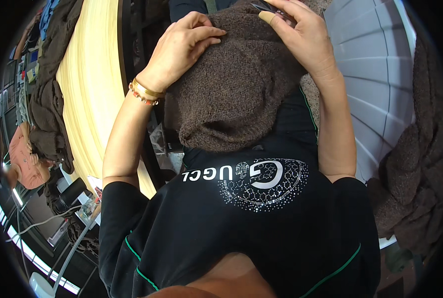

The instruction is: Inspecting and applying decorative markings to brown fabric pieces in a production environment.

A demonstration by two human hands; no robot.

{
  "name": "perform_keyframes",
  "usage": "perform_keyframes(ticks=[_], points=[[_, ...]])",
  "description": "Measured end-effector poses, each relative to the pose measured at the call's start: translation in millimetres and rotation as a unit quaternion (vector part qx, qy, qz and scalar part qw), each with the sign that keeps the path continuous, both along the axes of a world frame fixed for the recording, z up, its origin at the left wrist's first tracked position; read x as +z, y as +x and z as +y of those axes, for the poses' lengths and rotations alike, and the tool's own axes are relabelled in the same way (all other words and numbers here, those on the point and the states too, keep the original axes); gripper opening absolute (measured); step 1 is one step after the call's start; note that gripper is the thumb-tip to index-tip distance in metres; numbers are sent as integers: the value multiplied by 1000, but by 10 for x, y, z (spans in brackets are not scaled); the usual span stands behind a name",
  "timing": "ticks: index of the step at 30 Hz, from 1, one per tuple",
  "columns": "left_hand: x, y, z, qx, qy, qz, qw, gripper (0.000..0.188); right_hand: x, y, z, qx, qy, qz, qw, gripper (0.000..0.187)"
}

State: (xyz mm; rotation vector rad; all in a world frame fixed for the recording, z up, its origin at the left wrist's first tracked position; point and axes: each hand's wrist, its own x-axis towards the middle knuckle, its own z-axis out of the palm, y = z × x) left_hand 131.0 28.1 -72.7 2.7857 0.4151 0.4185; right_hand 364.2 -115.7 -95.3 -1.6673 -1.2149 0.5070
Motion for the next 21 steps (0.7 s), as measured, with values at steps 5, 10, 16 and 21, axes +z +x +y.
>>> perform_keyframes(ticks=[5, 10, 16, 21], points=[[-19, 35, 60, -25, 41, 47, 998, 14, 21, -41, 13, 24, 21, -25, 999, 29], [-48, -65, 73, 68, -193, -95, 974, 10, 73, -147, 39, 89, 34, -35, 995, 30], [-68, -95, 76, 153, -345, -149, 914, 13, 124, -374, 145, 146, -25, -78, 986, 31], [-88, -118, 109, 150, -403, -131, 893, 28, 118, -513, 240, 141, -14, -175, 974, 28]])
